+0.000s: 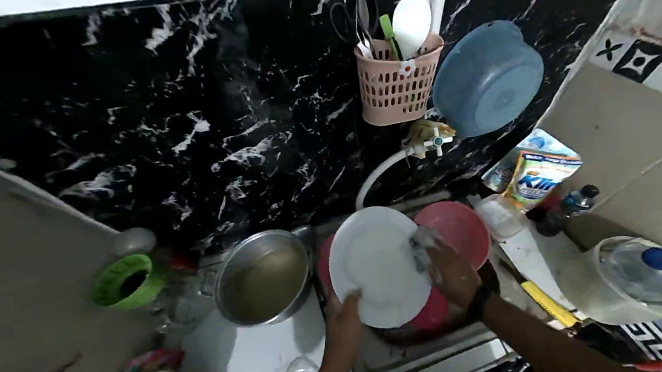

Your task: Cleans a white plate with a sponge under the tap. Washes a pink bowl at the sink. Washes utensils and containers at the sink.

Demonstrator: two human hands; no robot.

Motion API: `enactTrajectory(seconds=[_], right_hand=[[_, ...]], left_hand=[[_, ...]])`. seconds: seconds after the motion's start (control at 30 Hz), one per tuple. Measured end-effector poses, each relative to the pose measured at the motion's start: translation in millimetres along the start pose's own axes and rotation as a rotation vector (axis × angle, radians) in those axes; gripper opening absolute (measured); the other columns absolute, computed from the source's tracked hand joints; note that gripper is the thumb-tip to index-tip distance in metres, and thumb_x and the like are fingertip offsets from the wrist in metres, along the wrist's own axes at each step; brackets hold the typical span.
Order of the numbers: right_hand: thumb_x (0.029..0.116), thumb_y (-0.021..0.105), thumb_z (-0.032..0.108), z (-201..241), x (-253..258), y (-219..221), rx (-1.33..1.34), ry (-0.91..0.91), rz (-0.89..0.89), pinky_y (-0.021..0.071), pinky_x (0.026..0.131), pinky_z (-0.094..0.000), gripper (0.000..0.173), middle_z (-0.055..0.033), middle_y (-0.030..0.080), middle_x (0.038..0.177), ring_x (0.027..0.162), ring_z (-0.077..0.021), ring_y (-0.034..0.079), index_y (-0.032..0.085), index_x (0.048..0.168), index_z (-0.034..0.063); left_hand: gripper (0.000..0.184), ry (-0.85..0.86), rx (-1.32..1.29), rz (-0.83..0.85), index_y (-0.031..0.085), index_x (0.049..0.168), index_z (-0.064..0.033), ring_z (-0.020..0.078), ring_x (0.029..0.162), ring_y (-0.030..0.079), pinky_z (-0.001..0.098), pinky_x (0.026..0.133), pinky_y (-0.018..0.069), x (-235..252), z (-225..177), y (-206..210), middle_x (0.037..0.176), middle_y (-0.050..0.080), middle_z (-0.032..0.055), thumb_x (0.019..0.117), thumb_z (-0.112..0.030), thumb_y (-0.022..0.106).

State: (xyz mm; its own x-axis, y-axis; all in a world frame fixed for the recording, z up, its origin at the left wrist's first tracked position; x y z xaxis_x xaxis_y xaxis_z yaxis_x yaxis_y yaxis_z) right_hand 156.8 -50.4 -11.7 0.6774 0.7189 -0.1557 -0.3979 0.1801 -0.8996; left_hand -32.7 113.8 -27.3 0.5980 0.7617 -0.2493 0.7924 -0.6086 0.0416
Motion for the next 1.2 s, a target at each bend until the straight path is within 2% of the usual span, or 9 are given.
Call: enactTrajectory(seconds=[0.17,0.33,0.47,0.7,0.83,0.97,1.03,1.1,1.2], right_hand=[[0.0993,0.059,0.026,65.7,-35.5,30.4,0.186,-0.227,-0.098,0.0352,0.121,-0.0532,0.050,-0.0227,0.050,0.153,0.146,-0.0397,0.043,0.059,0.143,0.0023],[0.1018,0.057,0.020,122.3,-7.0,7.2,0.383,-0.396,-0.036,0.0230,0.129,-0.0422,0.059,-0.0185,0.034,0.165,0.155,-0.0301,0.028,0.042,0.155,0.0011],[0.0933,0.066,0.013,81.6,59.5,-35.9,0.017,-0.331,-0.081,0.0134,0.127,-0.0610,0.071,-0.0177,0.026,0.168,0.157,-0.0401,0.019,0.039,0.159,0.0130],[0.1060,0.045,0.007,-22.2,30.1,-78.0,0.679,0.272,-0.276,0.0439,0.112,-0.0462,0.042,-0.0313,0.056,0.138,0.128,-0.0348,0.057,0.046,0.144,-0.0113],[0.0987,0.063,0.026,6.9,0.8,-76.5,0.577,-0.038,-0.237,0.0576,0.092,-0.0401,0.034,-0.0140,0.073,0.107,0.099,-0.0190,0.070,0.069,0.120,-0.0003],[0.0815,0.077,0.021,33.1,-59.6,-59.9,0.110,-0.542,-0.357,0.0596,0.086,-0.0558,0.032,-0.0211,0.074,0.112,0.105,-0.0376,0.072,0.075,0.106,0.0000],[0.0800,0.077,0.020,41.7,-88.5,-39.3,-0.057,-0.759,-0.377,0.0598,0.076,-0.0605,0.018,-0.0231,0.073,0.105,0.099,-0.0446,0.072,0.075,0.094,0.0085],[0.0826,0.074,0.019,44.2,-103.3,-18.4,-0.139,-0.875,-0.317,0.0600,0.075,-0.0589,0.012,-0.0198,0.072,0.105,0.098,-0.0436,0.071,0.073,0.094,0.0166],[0.0882,0.073,0.019,43.5,-107.6,6.8,-0.153,-0.926,-0.243,0.0571,0.091,-0.0586,0.015,-0.0178,0.072,0.118,0.108,-0.0401,0.070,0.076,0.103,0.0183]], left_hand=[[0.045,-0.148,-0.045,-0.094,0.044,0.146,0.0029,0.0241,0.114,0.063,0.0429,0.096,0.0541,-5.5,8.3,26.8,0.131,0.060,0.0213,0.1049,-0.014,0.053],[0.050,-0.040,0.255,0.007,0.045,0.146,0.0066,0.0282,0.127,0.056,0.0440,0.109,0.0445,-11.2,-8.7,47.4,0.139,0.055,0.0260,0.1132,-0.027,0.028],[0.050,0.025,0.141,-0.019,0.039,0.150,0.0045,0.0208,0.128,0.057,0.0370,0.109,0.0467,-13.8,-18.6,41.2,0.143,0.054,0.0222,0.1075,-0.020,0.049],[0.064,0.083,0.280,-0.021,0.039,0.149,0.0057,0.0248,0.127,0.059,0.0413,0.108,0.0481,21.4,-24.7,11.8,0.140,0.056,0.0236,0.0998,-0.024,0.066],[0.065,0.107,0.397,-0.054,0.029,0.155,0.0043,0.0330,0.134,0.053,0.0474,0.113,0.0435,42.1,-1.1,20.3,0.147,0.049,0.0283,0.1061,-0.028,0.055],[0.070,-0.258,-0.128,0.047,0.034,0.156,-0.0075,0.0318,0.127,0.055,0.0523,0.099,0.0506,30.9,13.8,34.6,0.146,0.051,0.0207,0.1092,-0.055,0.014],[0.061,-0.364,-0.404,0.119,0.045,0.146,-0.0108,0.0246,0.110,0.064,0.0474,0.088,0.0565,26.5,19.0,39.1,0.126,0.063,0.0134,0.1080,-0.056,0.027],[0.033,-0.428,-0.509,0.112,0.057,0.124,-0.0039,0.0218,0.090,0.070,0.0415,0.077,0.0599,20.9,21.1,40.9,0.102,0.070,0.0127,0.1082,-0.028,0.041],[0.028,-0.411,-0.480,0.086,0.055,0.130,0.0001,0.0194,0.095,0.068,0.0379,0.082,0.0587,14.3,27.7,37.2,0.108,0.068,0.0132,0.1072,-0.014,0.046]])
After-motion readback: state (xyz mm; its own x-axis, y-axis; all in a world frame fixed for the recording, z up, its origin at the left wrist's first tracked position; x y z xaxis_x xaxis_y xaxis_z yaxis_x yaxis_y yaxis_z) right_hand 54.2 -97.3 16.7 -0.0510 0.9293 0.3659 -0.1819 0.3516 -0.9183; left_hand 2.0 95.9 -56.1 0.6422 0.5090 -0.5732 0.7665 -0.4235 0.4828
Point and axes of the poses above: each hand's wrist, its own x-axis towards the middle knuckle, its own y-axis out of the palm, z = x × y, the point moved 8 cm from there along x, towards the middle knuckle
